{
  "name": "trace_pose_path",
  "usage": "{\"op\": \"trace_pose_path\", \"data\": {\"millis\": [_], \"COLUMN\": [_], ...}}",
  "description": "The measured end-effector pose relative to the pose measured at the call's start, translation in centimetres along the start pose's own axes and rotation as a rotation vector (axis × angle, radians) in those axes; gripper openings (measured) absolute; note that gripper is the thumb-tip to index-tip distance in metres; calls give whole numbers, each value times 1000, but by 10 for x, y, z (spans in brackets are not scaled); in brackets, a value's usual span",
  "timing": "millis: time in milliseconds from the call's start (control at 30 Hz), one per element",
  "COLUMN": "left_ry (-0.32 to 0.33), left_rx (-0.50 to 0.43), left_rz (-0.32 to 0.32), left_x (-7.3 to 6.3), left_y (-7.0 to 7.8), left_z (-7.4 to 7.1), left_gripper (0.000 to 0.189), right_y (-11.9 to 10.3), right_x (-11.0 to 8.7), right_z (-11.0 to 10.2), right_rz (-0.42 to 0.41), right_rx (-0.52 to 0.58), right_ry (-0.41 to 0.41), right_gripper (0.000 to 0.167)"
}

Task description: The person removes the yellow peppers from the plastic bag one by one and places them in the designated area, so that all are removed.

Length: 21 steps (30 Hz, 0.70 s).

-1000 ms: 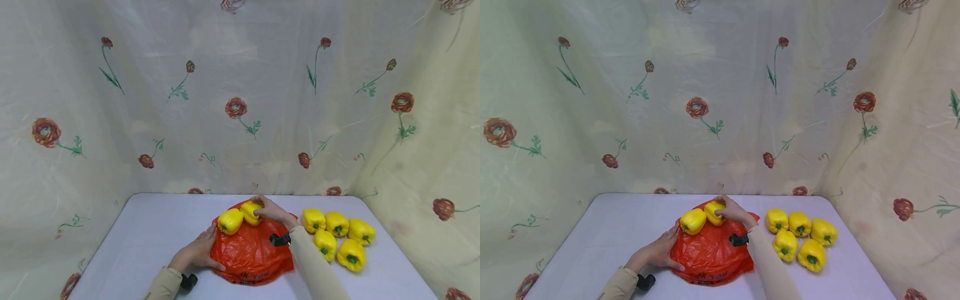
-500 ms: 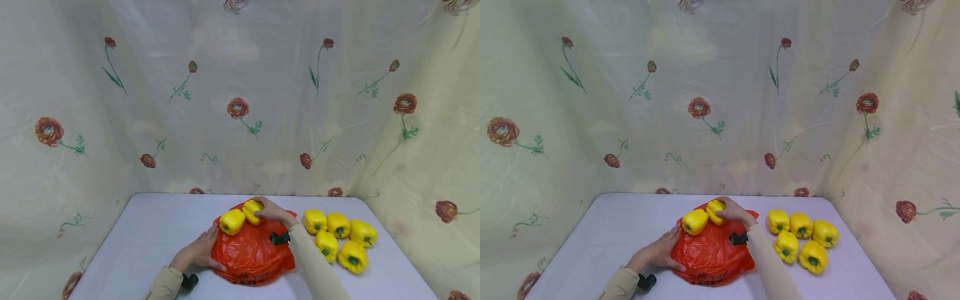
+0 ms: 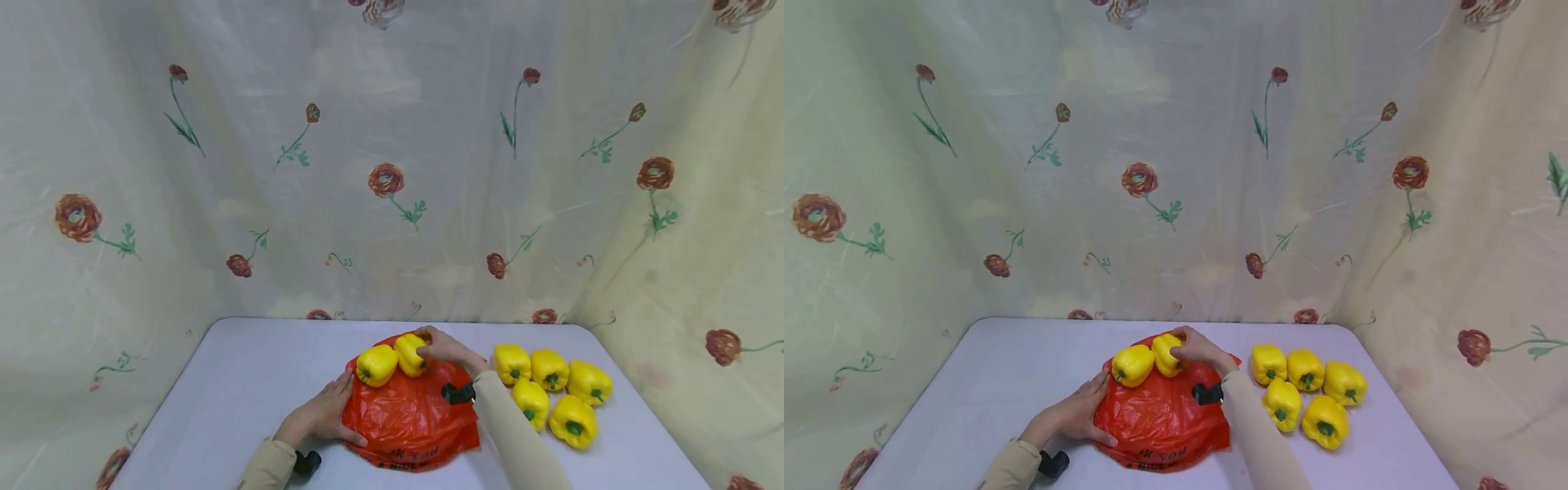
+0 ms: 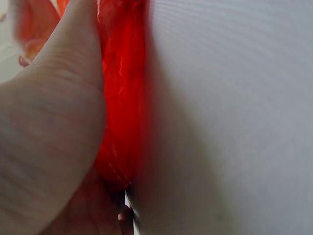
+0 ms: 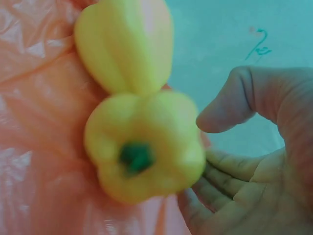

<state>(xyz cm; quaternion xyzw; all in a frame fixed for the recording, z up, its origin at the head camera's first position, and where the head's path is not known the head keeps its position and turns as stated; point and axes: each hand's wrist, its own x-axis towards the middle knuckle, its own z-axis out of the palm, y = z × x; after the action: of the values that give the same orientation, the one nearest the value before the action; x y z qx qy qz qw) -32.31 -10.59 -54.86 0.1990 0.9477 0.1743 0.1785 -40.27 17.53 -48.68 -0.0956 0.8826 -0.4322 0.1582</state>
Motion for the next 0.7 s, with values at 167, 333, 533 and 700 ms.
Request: {"op": "trace_pose_path", "data": {"millis": [167, 333, 533, 700], "left_ry": [-1, 2, 1, -5], "left_rx": [-12, -16, -20, -25], "left_rz": [6, 3, 13, 19], "left_x": [-1, -4, -4, -4], "left_y": [0, 1, 0, -1], "left_z": [-1, -4, -5, -2], "left_gripper": [129, 128, 128, 129], "right_y": [10, 11, 16, 24], "right_x": [1, 0, 4, 8], "right_z": [7, 7, 9, 13], "right_rz": [-33, -23, -40, -33], "right_rx": [10, 55, 84, 155], "right_ry": [-40, -53, -38, -19], "right_gripper": [60, 62, 58, 59]}}
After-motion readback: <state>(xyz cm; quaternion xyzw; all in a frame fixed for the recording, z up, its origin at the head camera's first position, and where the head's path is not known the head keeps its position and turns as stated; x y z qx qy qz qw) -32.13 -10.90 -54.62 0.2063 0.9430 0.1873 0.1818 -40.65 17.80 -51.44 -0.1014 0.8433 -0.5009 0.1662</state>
